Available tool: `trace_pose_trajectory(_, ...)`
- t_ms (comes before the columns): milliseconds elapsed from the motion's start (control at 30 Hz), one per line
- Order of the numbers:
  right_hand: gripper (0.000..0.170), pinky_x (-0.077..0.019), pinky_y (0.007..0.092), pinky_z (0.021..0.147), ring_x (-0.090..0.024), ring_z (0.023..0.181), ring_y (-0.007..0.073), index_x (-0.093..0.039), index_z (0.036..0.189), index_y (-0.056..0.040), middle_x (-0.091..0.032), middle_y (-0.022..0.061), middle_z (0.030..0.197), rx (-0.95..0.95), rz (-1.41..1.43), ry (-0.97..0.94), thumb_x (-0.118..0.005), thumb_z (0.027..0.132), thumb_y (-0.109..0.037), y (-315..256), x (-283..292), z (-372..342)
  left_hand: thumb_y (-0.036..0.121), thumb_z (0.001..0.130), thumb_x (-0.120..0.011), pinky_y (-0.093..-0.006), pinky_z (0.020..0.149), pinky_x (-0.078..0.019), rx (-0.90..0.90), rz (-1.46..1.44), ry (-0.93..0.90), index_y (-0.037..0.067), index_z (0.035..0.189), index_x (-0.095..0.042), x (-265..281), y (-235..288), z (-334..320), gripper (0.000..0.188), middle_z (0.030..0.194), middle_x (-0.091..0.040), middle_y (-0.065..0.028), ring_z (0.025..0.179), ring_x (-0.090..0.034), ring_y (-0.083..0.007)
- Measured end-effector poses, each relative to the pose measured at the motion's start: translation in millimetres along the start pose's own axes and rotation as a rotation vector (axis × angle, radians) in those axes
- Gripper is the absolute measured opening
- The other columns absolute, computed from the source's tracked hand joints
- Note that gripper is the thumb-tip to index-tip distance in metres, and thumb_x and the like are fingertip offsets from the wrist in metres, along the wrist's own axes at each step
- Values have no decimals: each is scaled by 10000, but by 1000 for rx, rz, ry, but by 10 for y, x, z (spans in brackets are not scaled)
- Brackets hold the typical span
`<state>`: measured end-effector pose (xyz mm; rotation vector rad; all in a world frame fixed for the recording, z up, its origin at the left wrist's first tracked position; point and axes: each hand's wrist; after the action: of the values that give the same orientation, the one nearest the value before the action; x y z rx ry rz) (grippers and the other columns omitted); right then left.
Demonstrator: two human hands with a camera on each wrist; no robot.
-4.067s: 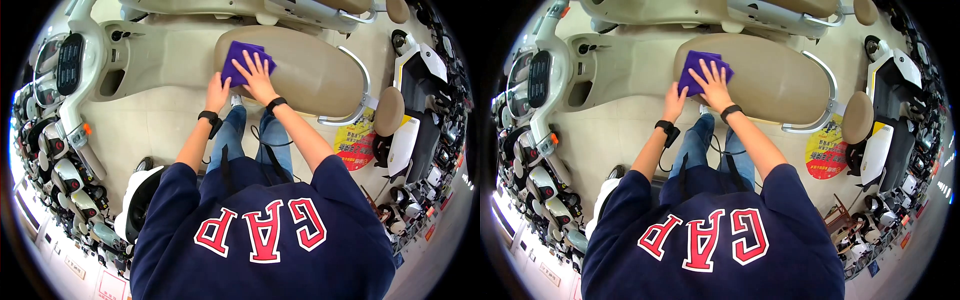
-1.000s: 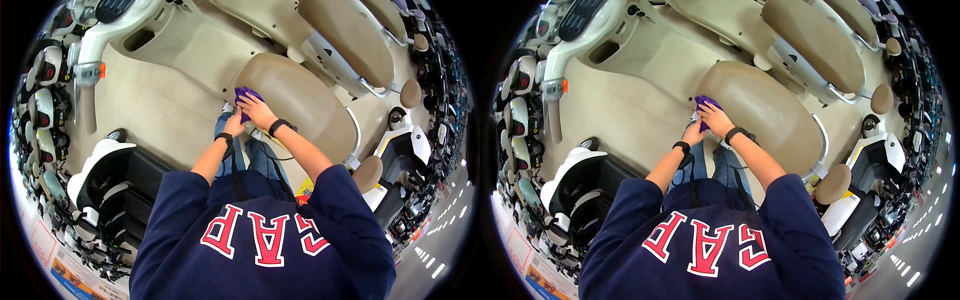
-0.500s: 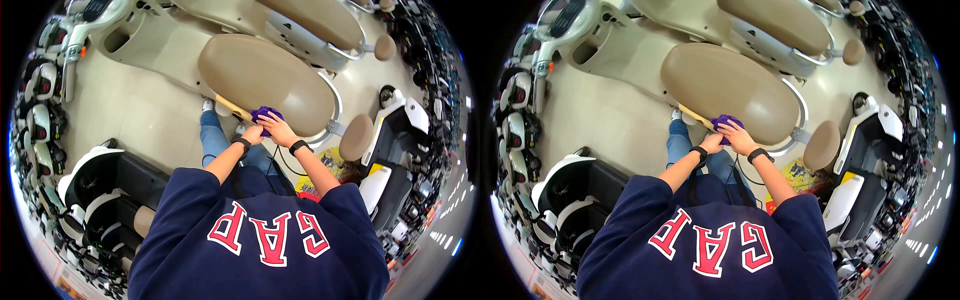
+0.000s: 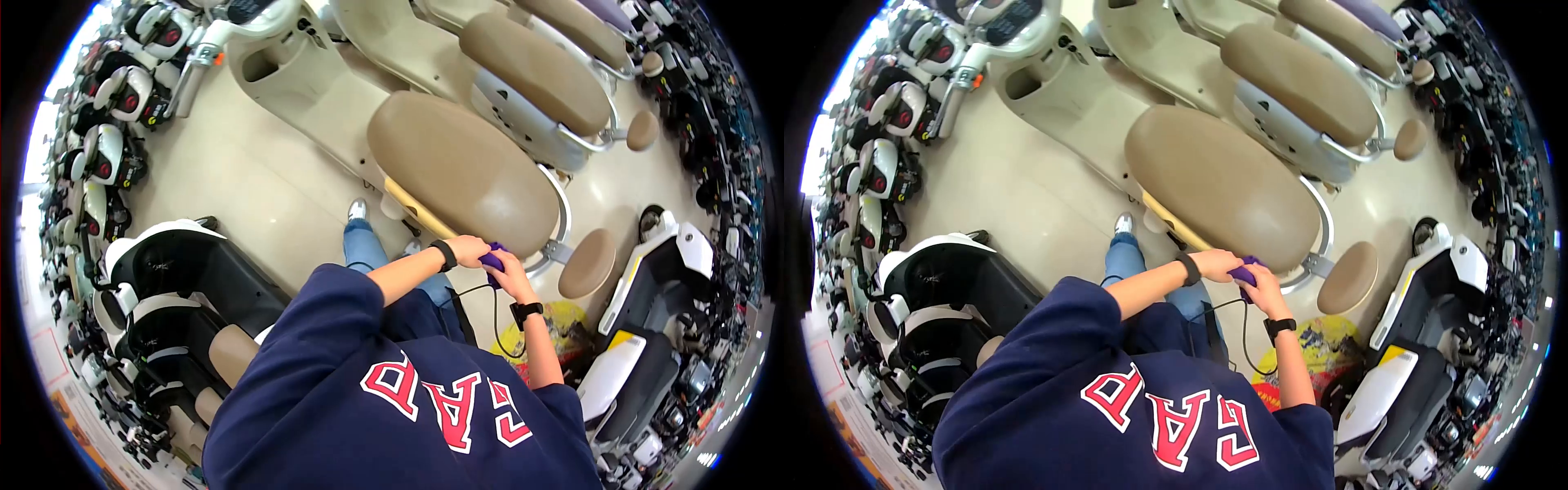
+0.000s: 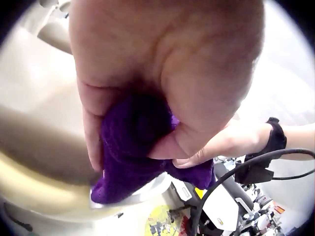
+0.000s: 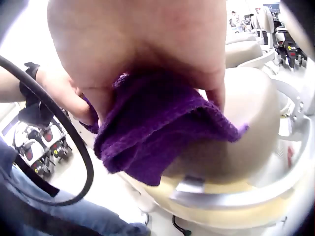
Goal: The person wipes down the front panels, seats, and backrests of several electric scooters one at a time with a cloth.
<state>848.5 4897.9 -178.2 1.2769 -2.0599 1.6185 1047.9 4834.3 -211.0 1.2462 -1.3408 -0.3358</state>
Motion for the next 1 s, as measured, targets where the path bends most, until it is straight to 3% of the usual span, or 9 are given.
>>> trace_pose_trajectory(67,314,-522,325,782,-658,837,204,-662,1139,-10,-710,110,977,-9,226,-114,-714,890,-194,-487,126,210,211,829,-651,-503,786,-526,-1,28,64,55,1108,-651,231,-125,-261,320,930,-705,-210,885,-674,-403)
trace_pose_trajectory(133,300,-518,317,758,-637,800,173,-662,1130,-7,-705,92,941,13,244,-212,-707,898,-191,-919,186,445,224,847,-642,-486,785,-524,38,-26,155,66,1158,-641,539,-124,-712,349,946,-704,-197,899,-668,-397)
trace_pose_trajectory(267,320,-523,384,831,-684,933,311,-674,1126,-34,-722,142,1019,350,140,-289,-719,873,-224,-1747,130,978,211,857,-604,-463,807,-519,100,-156,385,78,1207,-623,1071,-139,-1684,375,996,-696,-190,942,-655,-372)
trace_pose_trajectory(400,460,-539,413,818,-697,924,334,-630,1219,-72,-721,158,1020,589,-29,-359,-750,803,-227,-2690,-65,1454,158,830,-585,-461,818,-527,278,-86,548,78,1234,-615,1607,-47,-2618,412,1005,-703,-181,929,-664,-369)
trace_pose_trajectory(500,514,-543,426,807,-694,926,340,-587,1273,-85,-719,171,1016,658,-53,-402,-723,787,-182,-3313,-352,1846,113,822,-604,-462,853,-525,284,-28,696,71,1260,-594,1870,-197,-3237,440,1036,-697,-184,1006,-648,-374)
trace_pose_trajectory(600,515,-546,429,802,-691,916,351,-562,1291,-85,-715,184,1012,490,-25,-583,-674,789,-126,-4151,-468,2077,66,790,-631,-457,890,-514,311,109,802,55,1284,-571,2177,-267,-3846,498,1096,-680,-192,1047,-633,-382)
trace_pose_trajectory(833,445,-532,457,798,-643,953,381,-582,1214,-74,-679,163,1031,1189,-85,-15,-661,776,-57,-5515,-776,2902,2,765,-648,-442,988,-469,375,526,1080,11,1397,-484,3106,-341,-4919,653,1319,-585,-187,1168,-580,-373)
trace_pose_trajectory(933,557,-382,483,1079,-545,1207,328,-561,1291,-76,-613,114,1262,1294,-256,225,-659,746,-16,-6161,-722,3163,-37,772,-616,-436,1044,-429,325,743,1269,27,1457,-435,3632,-388,-5207,712,1388,-546,-178,1237,-541,-353)
trace_pose_trajectory(1000,559,-340,484,1131,-508,1285,300,-558,1298,-67,-574,106,1357,1321,-353,395,-654,751,-12,-6492,-794,3351,-42,782,-600,-425,1084,-401,330,785,1326,23,1487,-402,3890,-646,-5300,736,1462,-489,-180,1295,-497,-350)
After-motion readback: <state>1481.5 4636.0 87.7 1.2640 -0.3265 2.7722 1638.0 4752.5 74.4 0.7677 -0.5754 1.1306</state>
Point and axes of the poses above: each hand's wrist, its own z-axis towards the middle knuckle, its own x-axis out of the back of the hand, y = z × x
